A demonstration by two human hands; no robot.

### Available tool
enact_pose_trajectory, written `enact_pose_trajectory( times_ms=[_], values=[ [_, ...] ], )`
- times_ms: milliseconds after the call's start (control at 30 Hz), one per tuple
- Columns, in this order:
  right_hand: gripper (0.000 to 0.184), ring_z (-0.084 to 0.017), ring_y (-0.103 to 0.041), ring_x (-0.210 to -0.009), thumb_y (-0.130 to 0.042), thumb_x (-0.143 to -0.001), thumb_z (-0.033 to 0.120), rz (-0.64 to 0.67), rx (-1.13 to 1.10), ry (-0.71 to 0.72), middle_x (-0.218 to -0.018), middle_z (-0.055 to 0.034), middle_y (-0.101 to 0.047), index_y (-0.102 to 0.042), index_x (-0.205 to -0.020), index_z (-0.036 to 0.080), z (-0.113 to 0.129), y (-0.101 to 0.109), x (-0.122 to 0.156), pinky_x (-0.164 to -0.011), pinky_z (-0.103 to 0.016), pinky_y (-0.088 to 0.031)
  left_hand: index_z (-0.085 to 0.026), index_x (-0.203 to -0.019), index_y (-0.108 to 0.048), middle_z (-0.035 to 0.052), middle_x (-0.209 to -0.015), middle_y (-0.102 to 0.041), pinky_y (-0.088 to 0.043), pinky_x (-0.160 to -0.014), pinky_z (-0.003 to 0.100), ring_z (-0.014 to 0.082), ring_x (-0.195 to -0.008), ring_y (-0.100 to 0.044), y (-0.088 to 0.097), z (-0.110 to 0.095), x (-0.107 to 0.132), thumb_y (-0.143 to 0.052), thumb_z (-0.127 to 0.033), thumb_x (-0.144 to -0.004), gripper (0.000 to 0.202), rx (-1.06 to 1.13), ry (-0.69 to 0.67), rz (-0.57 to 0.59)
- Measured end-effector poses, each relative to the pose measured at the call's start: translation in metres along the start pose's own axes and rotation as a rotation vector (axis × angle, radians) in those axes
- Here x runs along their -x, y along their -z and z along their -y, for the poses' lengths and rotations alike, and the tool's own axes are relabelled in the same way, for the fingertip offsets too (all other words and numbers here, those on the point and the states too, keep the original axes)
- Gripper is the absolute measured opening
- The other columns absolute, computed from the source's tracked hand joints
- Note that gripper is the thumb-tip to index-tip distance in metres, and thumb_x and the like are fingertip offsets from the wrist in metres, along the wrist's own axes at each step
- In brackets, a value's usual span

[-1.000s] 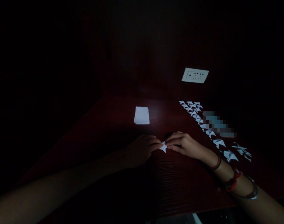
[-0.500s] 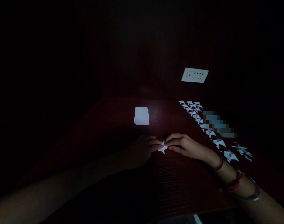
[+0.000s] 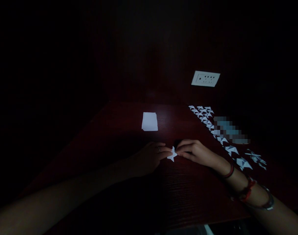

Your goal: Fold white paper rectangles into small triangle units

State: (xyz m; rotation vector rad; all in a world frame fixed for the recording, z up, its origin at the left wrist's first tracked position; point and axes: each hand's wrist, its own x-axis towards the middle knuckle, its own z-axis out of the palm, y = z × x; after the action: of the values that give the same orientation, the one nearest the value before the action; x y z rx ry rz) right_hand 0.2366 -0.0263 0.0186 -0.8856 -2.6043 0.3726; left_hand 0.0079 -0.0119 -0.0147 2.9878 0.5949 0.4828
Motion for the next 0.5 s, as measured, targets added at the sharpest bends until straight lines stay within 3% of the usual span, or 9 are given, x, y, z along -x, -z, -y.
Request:
enact_pose_trajectory(
  times_ms=[500],
  values=[
    [0.023, -0.013, -0.053, -0.079, -0.042, -0.084, 0.023, 0.039, 0.105, 0.059, -0.086, -0.005, -0.058, -0.061, -0.094, 0.017, 0.0002, 0.0016, 0.0004, -0.072, -0.026, -0.042, -0.026, -0.122, -0.035, -0.001, -0.124, -0.042, -0.03, -0.092, 0.038, 0.0204, -0.115, -0.032, -0.0027, 0.0013, -0.0013, -0.036, -0.006, -0.075, 0.051, -0.038, -0.006, 0.005]
  ],
)
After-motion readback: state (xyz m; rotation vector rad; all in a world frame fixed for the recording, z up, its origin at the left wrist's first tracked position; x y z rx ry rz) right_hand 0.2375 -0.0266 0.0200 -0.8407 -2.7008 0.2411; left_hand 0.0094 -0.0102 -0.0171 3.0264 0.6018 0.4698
